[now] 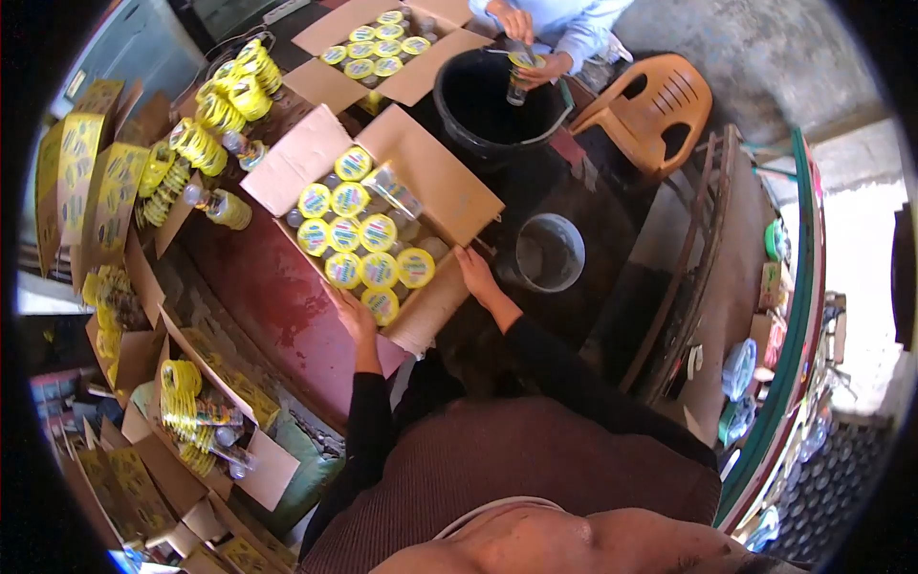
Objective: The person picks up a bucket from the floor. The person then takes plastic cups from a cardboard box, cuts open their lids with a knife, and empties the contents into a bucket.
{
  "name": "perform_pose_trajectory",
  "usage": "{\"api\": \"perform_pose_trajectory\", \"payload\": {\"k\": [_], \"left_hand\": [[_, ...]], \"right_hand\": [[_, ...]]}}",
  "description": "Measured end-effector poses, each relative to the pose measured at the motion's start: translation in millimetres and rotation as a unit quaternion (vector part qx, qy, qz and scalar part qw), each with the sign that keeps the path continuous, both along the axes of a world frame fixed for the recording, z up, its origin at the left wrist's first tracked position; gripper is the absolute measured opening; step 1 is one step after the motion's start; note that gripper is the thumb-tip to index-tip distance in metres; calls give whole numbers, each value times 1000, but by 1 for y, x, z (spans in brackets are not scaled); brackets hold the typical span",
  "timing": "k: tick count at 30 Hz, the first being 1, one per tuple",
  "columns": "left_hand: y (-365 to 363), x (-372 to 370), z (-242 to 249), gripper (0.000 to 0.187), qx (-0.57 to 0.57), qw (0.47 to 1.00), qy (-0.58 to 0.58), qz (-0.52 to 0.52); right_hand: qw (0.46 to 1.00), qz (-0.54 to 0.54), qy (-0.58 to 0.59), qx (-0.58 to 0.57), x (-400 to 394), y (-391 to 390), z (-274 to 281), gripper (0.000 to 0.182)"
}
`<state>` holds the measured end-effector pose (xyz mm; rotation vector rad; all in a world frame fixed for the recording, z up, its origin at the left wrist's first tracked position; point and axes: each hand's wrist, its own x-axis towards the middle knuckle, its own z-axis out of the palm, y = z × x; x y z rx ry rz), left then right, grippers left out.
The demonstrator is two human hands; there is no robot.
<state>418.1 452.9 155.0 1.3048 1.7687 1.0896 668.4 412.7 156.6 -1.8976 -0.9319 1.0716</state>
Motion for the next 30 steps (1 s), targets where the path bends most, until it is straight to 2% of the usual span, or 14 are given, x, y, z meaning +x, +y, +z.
{"api": "perform_pose_trajectory", "payload": {"k": [5,7,8,10,11,15,16,17,19,23,25,26,28,30], "left_hand": [[32,-16,-16,53,28,999,31,-14],[30,-13,-6,53,22,998,53,-7],[30,-11,-3,53,21,998,53,-16],[26,-6,18,54,-78,997,17,0],[26,-9,10,54,-91,996,20,-13],[28,-15,-18,53,-28,998,51,-23],[30,-16,-15,53,-4,998,60,-17],[30,-17,-11,53,-9,998,64,-18],[26,-11,0,52,-49,999,15,-13],[27,-12,0,53,-37,999,36,-14],[26,-12,4,53,-49,998,26,-18],[25,-11,5,53,-59,998,14,-15],[25,-10,6,53,-50,998,28,-19],[24,-12,4,53,-37,998,39,-13]], "right_hand": [[999,-10,-36,3,-16,25,-10,56],[993,-47,-41,97,-21,22,-10,57],[993,-56,-42,94,-20,22,-10,57],[991,-40,-41,124,-17,19,-10,58],[992,-52,-42,111,-14,15,-12,58],[995,86,37,27,21,8,-19,50],[994,78,52,53,24,3,-13,48],[993,97,10,72,29,0,-17,51],[990,115,81,20,31,-6,-5,46],[995,94,44,-8,26,-14,20,43],[992,94,76,32,27,-25,18,42],[993,88,77,29,29,-36,17,42],[998,50,-19,17,41,-68,9,40],[1000,-2,-12,25,58,-113,-2,35]]}}
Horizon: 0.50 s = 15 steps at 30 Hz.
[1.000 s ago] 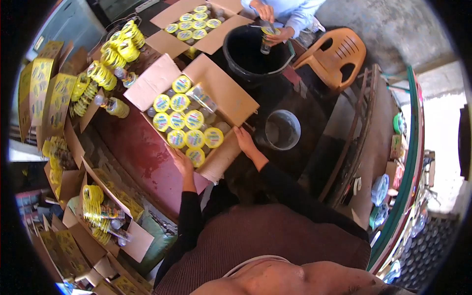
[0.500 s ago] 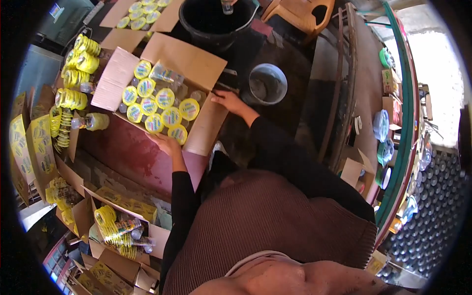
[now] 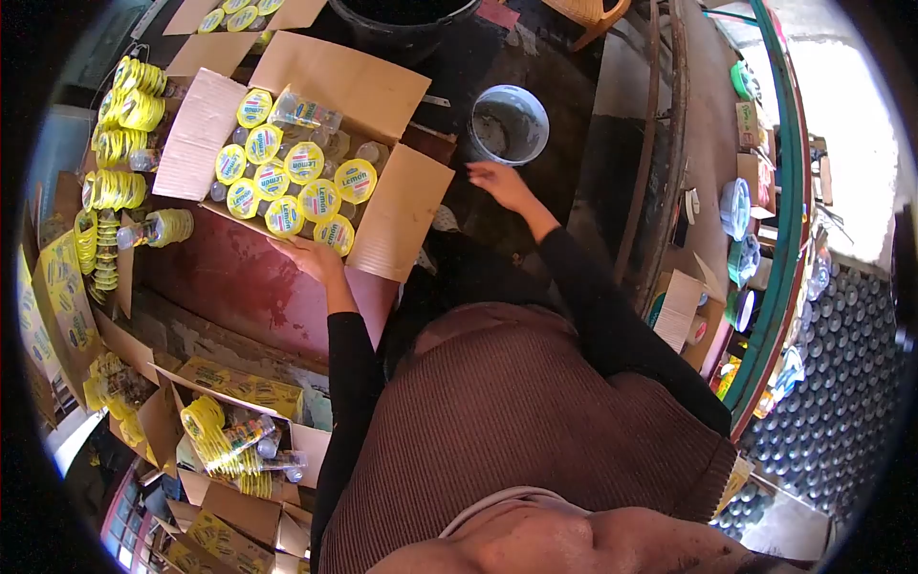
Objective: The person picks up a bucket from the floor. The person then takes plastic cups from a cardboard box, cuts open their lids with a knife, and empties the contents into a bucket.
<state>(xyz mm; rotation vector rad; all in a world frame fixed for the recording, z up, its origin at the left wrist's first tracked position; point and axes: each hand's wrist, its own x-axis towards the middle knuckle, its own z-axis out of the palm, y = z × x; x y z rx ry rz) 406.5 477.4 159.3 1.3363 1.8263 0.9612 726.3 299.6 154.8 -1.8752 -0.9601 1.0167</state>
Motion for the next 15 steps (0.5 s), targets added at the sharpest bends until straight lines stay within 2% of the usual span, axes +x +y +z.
{"api": "perform_pose_trajectory", "payload": {"k": [4,6,8,10,12,13,15], "left_hand": [[3,-2,-5,52,-16,1000,-12,0],[2,-2,-4,52,-13,1000,-9,2],[2,0,-1,53,12,1000,-15,4],[3,-1,-7,53,13,1000,-17,13],[4,2,0,53,11,999,-27,16],[3,0,-7,53,14,999,-26,36],[4,-5,-22,54,28,999,-35,11]], "right_hand": [[990,-89,-80,-75,38,-101,-36,32],[977,-123,-57,-163,42,-129,-25,28],[976,-122,-55,-171,47,-148,-31,27],[976,-115,-55,-179,47,-142,-28,25],[969,-111,-145,-168,47,-118,-17,23],[971,-92,-148,-163,48,-99,-8,23],[957,-66,-269,-84,50,-55,6,22]]}}
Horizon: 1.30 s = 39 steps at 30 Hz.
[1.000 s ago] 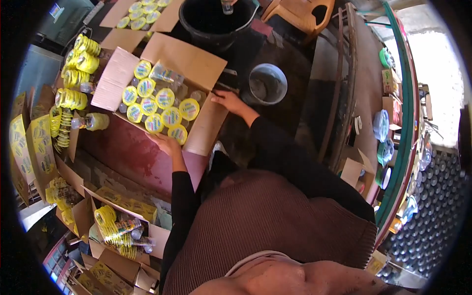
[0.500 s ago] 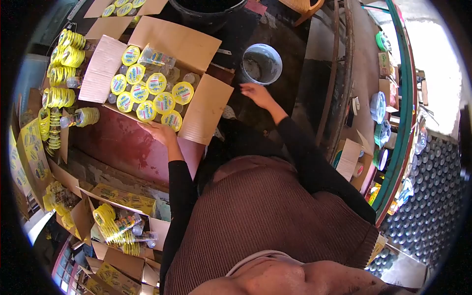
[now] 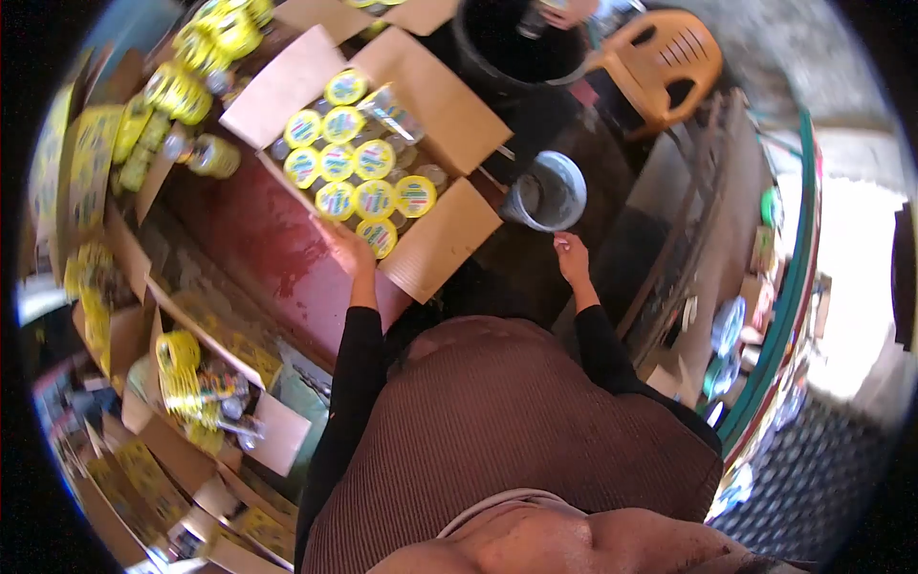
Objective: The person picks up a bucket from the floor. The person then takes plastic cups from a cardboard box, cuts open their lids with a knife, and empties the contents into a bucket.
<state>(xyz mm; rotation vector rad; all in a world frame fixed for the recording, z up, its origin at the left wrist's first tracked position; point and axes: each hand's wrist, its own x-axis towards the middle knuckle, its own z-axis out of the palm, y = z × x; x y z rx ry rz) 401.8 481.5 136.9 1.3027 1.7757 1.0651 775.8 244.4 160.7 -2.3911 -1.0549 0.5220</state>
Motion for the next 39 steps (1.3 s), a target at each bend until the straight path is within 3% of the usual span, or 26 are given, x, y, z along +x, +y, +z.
{"api": "perform_pose_trajectory", "payload": {"k": [1,2,3,4,5,7,8,11,13,17,20,23,27,29,30,32,33,35,39], "left_hand": [[0,-1,-2,55,-10,1000,21,2],[-2,2,-1,57,75,988,131,-8],[-2,-3,-18,56,43,999,17,24],[-3,-2,-6,55,18,999,-11,33],[-3,-1,-3,55,18,995,3,97],[-5,-2,-7,56,-13,998,8,57],[-6,-2,-2,57,33,997,34,64],[-7,-3,12,55,-6,994,63,91],[-8,-3,18,55,9,990,92,111],[-11,2,17,53,0,984,95,150],[-15,4,15,52,6,976,110,186],[-14,6,14,49,1,977,116,177],[-14,9,15,49,-22,975,127,183],[-13,9,13,51,-40,975,139,166],[-11,8,12,51,-32,976,147,160],[-12,7,17,53,-54,981,103,153],[-12,7,21,53,-66,981,114,145],[-8,6,12,53,-52,980,139,132],[-21,-1,49,54,-86,983,135,91]], "right_hand": [[999,36,6,-1,3,21,2,22],[997,62,0,36,11,43,1,22],[993,94,0,74,16,68,-1,22],[990,118,5,78,19,91,-1,22],[986,157,-21,47,29,112,-13,21],[968,243,-58,36,35,149,-15,24],[963,265,-39,24,37,164,-15,25],[920,362,-143,-48,54,199,-23,27],[893,395,-214,-34,69,214,-34,31],[861,470,-188,-53,99,251,-50,35],[855,489,-173,-13,105,271,-56,35],[864,463,-167,-107,91,288,-44,35],[865,481,-86,-113,98,308,-68,42],[888,411,-183,-99,95,305,-82,42],[893,404,-176,-92,96,309,-88,42],[859,477,-148,-116,107,312,-98,43],[867,465,-140,-111,107,307,-98,43],[848,473,-212,-112,95,303,-99,44],[910,406,-83,1,86,293,-95,44]]}}
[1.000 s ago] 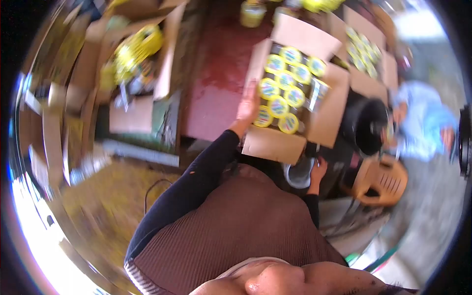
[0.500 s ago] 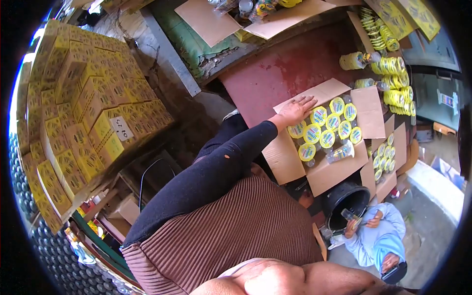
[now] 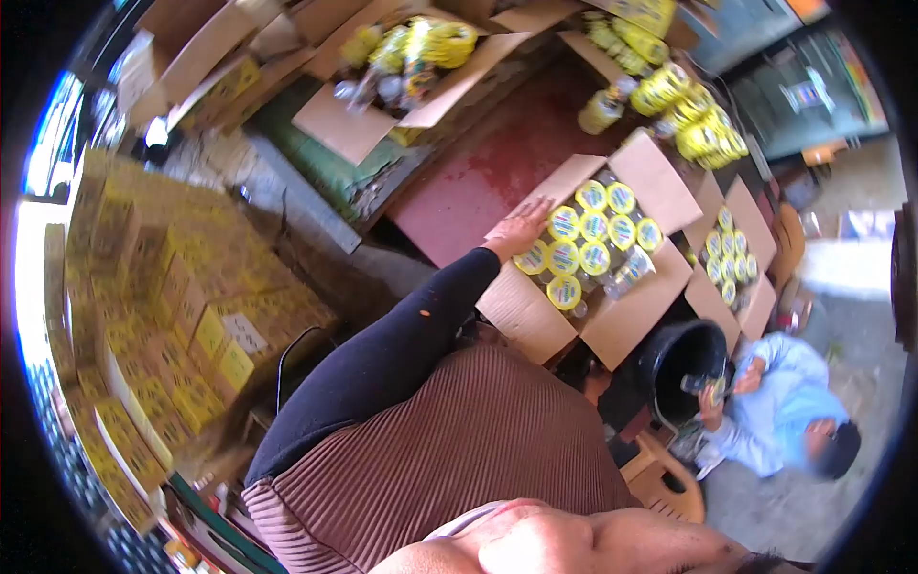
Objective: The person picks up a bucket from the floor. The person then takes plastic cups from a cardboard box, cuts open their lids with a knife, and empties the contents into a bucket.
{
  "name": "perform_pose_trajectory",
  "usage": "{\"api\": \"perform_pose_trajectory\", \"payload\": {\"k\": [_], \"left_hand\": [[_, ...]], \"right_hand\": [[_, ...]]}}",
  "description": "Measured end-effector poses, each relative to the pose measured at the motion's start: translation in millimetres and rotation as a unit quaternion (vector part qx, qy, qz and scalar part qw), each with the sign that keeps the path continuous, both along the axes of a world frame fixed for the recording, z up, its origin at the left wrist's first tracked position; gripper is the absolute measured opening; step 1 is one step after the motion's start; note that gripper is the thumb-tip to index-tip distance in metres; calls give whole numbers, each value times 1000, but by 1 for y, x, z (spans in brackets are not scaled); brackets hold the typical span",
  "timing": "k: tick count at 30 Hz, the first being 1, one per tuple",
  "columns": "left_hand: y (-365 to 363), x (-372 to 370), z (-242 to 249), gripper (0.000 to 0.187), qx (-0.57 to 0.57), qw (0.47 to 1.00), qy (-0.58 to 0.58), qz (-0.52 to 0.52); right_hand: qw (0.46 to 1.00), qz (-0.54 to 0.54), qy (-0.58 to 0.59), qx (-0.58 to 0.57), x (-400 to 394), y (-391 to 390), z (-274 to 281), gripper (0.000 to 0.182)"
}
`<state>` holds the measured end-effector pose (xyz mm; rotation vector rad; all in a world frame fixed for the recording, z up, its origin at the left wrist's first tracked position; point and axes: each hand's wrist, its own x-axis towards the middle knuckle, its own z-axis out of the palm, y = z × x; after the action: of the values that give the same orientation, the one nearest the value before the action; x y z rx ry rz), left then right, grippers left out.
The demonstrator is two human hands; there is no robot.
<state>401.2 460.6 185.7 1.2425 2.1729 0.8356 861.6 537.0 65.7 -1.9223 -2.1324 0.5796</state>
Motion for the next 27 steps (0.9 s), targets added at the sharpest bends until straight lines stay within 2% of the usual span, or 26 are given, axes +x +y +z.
{"api": "perform_pose_trajectory", "payload": {"k": [2,3,5,6,7,8,10,12,14,15,17,18,19,21,23,25,27], "left_hand": [[2,-2,9,55,-45,998,-10,-35],[6,-3,9,56,-84,995,-2,-59],[15,-6,-27,57,-24,999,-27,-16],[17,-7,-28,58,-28,999,-35,-18],[19,-6,-28,59,-33,998,-44,-18],[19,-5,-26,59,-32,997,-61,-18],[21,-1,-12,59,-52,996,-75,-16],[22,-4,-13,59,-71,994,-70,-37],[23,-11,-37,60,14,998,-25,-60],[23,-12,-43,60,14,997,-23,-73],[23,-16,-50,60,27,996,51,-71],[21,-11,-30,62,-39,996,55,-58],[23,-4,-14,62,-40,995,59,-70],[29,8,6,65,-160,979,126,-13],[35,18,11,65,-56,983,176,-22],[48,32,19,60,41,971,220,-81],[66,53,32,57,80,963,224,-124]], "right_hand": [[989,-113,-28,-86,-10,3,6,49],[989,-120,-24,-83,-16,1,10,50],[992,-107,-44,-52,-4,0,0,51],[971,-194,-67,-119,-18,-1,13,51],[971,-216,-73,-68,-13,-4,-6,49],[963,-226,-74,-128,-29,-5,30,46],[967,-211,-120,-80,-30,-14,17,35],[977,-185,-96,-40,-42,-28,42,31],[973,-212,-80,-37,-48,-34,46,31],[974,-217,-62,-35,-49,-36,46,30],[968,-238,-55,-55,-51,-33,44,31],[965,-247,-51,-75,-51,-31,41,31],[961,-257,-46,-95,-51,-30,39,32],[960,-252,-68,-100,-51,-26,34,31],[958,-251,-91,-102,-51,-26,38,31],[967,-197,-136,-87,-54,-27,47,25],[959,-190,-209,23,-52,-30,15,25]]}}
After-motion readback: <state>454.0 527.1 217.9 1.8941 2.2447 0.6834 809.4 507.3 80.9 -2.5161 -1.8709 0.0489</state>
